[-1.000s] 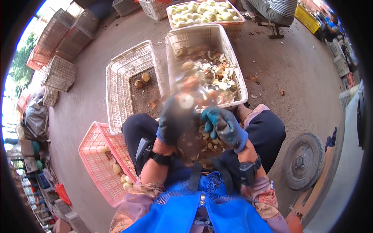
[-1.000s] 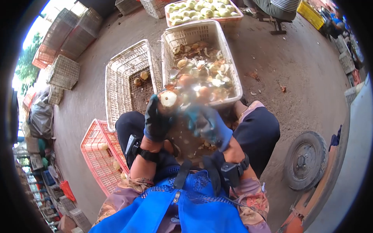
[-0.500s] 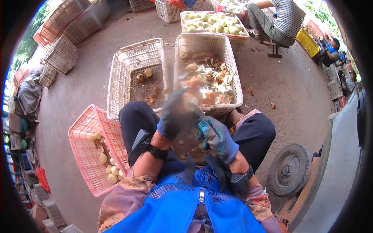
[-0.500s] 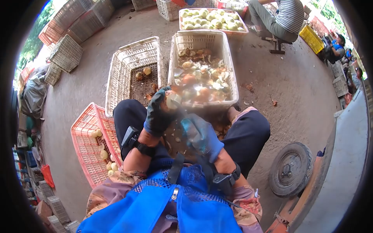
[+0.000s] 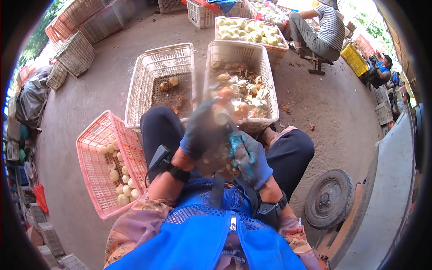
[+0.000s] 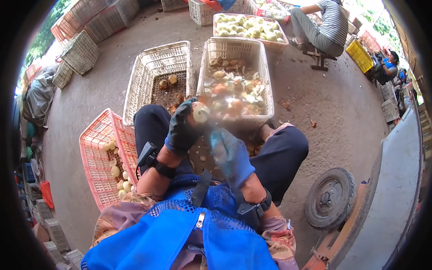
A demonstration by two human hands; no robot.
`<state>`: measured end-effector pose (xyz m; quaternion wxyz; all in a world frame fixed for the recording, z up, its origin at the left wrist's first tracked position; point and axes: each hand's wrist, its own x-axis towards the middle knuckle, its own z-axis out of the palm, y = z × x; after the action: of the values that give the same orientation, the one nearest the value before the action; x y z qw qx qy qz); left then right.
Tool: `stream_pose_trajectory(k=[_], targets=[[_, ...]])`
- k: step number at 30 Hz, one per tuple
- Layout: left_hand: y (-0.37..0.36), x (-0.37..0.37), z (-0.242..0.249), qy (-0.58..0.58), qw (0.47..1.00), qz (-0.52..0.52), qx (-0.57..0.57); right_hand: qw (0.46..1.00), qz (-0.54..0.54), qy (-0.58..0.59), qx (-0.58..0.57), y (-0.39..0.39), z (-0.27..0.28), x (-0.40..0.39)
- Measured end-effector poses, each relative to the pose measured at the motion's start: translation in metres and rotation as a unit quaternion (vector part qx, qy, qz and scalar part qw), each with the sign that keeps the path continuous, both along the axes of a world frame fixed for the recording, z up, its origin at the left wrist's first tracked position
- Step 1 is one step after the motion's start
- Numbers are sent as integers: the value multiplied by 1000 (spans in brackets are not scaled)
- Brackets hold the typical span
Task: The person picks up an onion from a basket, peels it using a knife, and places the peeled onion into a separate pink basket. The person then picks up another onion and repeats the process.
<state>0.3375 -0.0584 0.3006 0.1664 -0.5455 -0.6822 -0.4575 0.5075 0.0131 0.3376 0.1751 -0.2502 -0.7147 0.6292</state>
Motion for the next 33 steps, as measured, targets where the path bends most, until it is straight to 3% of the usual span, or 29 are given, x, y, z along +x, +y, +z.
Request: stream_pose_trajectory(k=[4, 6, 8, 12, 14, 18, 20, 21, 23, 28, 30, 33], targets=[[-3, 4, 7, -11, 1000, -9, -18, 998, 7, -17, 65, 3, -1, 1], [-3, 4, 9, -75, 997, -29, -14, 994, 15, -22, 104, 3, 0, 3], [-1, -1, 7, -71, 997, -32, -15, 971, -7, -36, 238, 1, 6, 3], [3, -7, -4, -41, 998, -43, 13, 964, 7, -45, 263, 10, -3, 5], [4, -11, -10, -63, 997, -50, 2, 969, 67, -82, 224, 15, -8, 6], [4, -9, -10, -51, 998, -43, -5, 982, 67, -45, 169, 13, -23, 3], [2, -6, -3, -58, 997, -46, -17, 990, 75, -40, -110, 11, -19, 3], [1, -5, -1, -63, 996, -50, -29, 990, 73, -41, -113, 9, -16, 3], [1, -6, -2, -67, 995, -61, -37, 952, 86, -28, -293, 7, -5, 3], [-1, -6, -23, -25, 998, -54, -19, 924, 123, -58, -356, 18, -2, 8], [-1, -4, -25, -69, 994, -46, -74, 914, 129, -59, -381, 20, -6, 10], [1, -4, -34, -42, 996, -38, -73, 900, 131, -31, -415, 24, -14, 12]])
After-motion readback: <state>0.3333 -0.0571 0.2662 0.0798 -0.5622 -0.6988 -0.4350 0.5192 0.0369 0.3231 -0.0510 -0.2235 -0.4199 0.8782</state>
